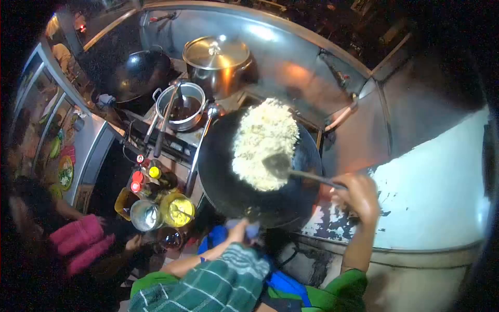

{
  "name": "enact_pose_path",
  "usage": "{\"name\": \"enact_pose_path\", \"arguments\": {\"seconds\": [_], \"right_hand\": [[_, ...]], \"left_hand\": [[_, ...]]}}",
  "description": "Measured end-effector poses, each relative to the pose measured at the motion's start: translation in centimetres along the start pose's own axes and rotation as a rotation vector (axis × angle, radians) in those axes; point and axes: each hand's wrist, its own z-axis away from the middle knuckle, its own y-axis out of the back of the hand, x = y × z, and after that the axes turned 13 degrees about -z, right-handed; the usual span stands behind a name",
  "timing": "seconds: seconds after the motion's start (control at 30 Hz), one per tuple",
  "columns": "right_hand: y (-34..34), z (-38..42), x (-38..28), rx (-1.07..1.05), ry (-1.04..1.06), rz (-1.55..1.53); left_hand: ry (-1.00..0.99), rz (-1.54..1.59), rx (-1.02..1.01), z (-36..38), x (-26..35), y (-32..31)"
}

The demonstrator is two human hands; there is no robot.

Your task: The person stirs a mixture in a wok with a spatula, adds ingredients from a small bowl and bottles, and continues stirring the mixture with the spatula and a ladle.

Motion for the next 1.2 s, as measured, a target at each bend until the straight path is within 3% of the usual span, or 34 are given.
{"name": "enact_pose_path", "arguments": {"seconds": [0.1, 0.13, 0.17, 0.23, 0.33, 0.43, 0.47, 0.5, 0.53, 0.57, 0.63, 0.7, 0.73, 0.83, 0.9, 0.93, 0.97, 1.0, 1.1, 1.13, 1.17, 1.2], "right_hand": [[-1.5, -0.2, 0.0, -0.065, 0.212, 0.082], [-3.8, -1.9, -0.6, -0.13, 0.07, 0.152], [-6.4, -3.4, -0.5, -0.115, 0.034, 0.067], [-10.7, -4.8, 0.2, 0.052, -0.078, 0.074], [-12.9, -3.0, 3.2, 0.189, -0.094, -0.072], [-13.0, 1.0, 5.6, 0.341, -0.032, -0.302], [-14.0, 1.7, 7.3, 0.334, 0.013, -0.531], [-14.6, 2.0, 8.1, 0.326, 0.066, -0.761], [-14.4, 2.6, 7.6, 0.181, -0.218, -1.051], [-13.7, 3.5, 5.3, 0.157, -0.292, -1.206], [-18.3, 3.4, 8.1, 0.044, -0.357, -1.426], [-22.5, 3.6, 9.0, -0.088, -0.472, -1.387], [-25.4, 3.1, 10.2, -0.065, -0.477, -1.301], [-27.5, 2.2, 10.8, 0.005, -0.463, -1.252], [-26.3, 2.6, 9.5, 0.02, -0.475, -1.318], [-27.4, 2.5, 10.2, 0.087, -0.337, -0.968], [-28.9, 1.2, 12.8, 0.023, -0.291, -0.925], [-27.8, 0.4, 13.0, 0.028, -0.244, -0.811], [-21.4, -4.3, 11.4, 0.145, 0.027, -0.577], [-16.8, -5.2, 8.9, 0.111, 0.129, -0.645], [-11.9, -6.2, 7.3, -0.11, 0.051, -0.629], [-7.6, -7.6, 6.8, -0.223, 0.097, -0.389]], "left_hand": [[-0.156, 0.156, -0.004, -0.2, 5.2, -5.5], [-0.152, 0.194, -0.037, -2.8, 5.7, -5.7], [-0.2, 0.051, 0.057, -4.5, 6.0, -5.7], [-0.229, 0.007, 0.238, -7.3, 5.2, -5.2], [-0.283, 0.08, 0.125, -2.0, 2.0, -3.7], [-0.24, 0.039, 0.066, -1.9, 0.5, -2.1], [-0.171, 0.061, 0.069, -1.7, 0.6, -2.5], [-0.246, 0.114, 0.069, -3.4, 1.6, -3.4], [-0.147, 0.092, 0.037, 0.5, 5.8, -5.9], [-0.209, 0.141, 0.01, -5.4, 5.6, -4.9], [-0.254, 0.026, 0.067, -10.0, 6.8, -4.8], [-0.527, -0.178, 0.289, -9.6, 8.7, -5.7], [-0.475, -0.458, 0.332, -8.1, 9.7, -5.6], [-0.574, -0.828, 0.193, -8.4, 9.8, -2.0], [-0.714, -0.704, 0.051, -6.0, 8.2, -0.2], [-0.609, -0.755, 0.012, -5.5, 7.5, 1.6], [-0.566, -0.646, 0.002, -5.8, 5.7, 3.2], [-0.51, -0.507, 0.002, -2.3, 5.4, 2.7], [-0.547, -0.533, 0.013, 0.4, 3.6, 5.2], [-0.597, -0.558, -0.017, 0.1, 2.9, 6.8], [-0.592, -0.527, 0.05, 2.2, 3.3, 6.4], [-0.598, -0.529, 0.091, 2.2, 3.2, 7.3]]}}
